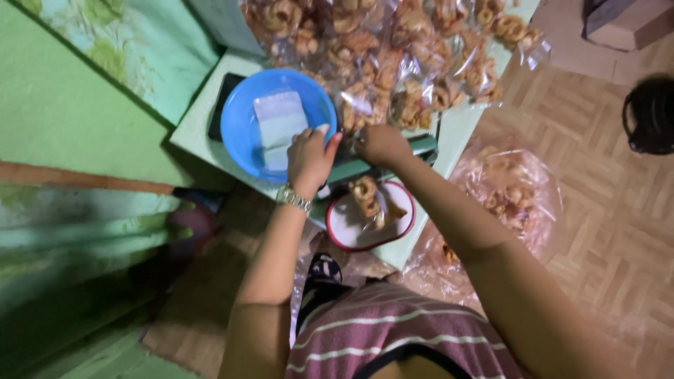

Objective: Packaging snacks by scooping them into small plastic bags, weighing each bag on a digital scale, and sealing them with a manual heat sealer.

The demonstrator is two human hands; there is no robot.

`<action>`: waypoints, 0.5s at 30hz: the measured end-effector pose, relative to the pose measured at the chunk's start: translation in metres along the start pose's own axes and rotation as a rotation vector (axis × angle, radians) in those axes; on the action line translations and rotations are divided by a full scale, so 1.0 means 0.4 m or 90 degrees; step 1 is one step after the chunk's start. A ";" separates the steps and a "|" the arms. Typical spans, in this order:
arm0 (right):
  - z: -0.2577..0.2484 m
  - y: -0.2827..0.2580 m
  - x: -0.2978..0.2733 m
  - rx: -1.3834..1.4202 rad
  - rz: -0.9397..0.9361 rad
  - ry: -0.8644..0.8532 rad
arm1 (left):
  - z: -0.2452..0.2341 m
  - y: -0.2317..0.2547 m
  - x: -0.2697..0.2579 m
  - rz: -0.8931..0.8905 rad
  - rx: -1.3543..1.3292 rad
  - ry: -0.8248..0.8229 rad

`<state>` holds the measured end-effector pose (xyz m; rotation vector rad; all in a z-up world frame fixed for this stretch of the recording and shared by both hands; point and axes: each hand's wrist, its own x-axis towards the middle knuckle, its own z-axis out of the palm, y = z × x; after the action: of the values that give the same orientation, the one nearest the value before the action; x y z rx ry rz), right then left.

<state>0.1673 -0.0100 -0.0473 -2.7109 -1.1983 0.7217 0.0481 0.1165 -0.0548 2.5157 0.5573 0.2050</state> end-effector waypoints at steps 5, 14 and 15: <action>-0.018 -0.015 -0.008 0.004 0.018 -0.032 | -0.013 0.019 -0.011 -0.080 0.091 0.027; -0.057 -0.040 -0.037 0.031 -0.019 0.004 | -0.018 0.022 -0.010 -0.120 0.064 -0.007; -0.058 -0.039 -0.042 0.032 -0.017 0.005 | -0.025 0.028 -0.010 -0.118 0.064 -0.008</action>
<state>0.1577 -0.0089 -0.0164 -2.6494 -1.1964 0.7268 0.0460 0.1112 -0.0403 2.5404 0.8092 0.0937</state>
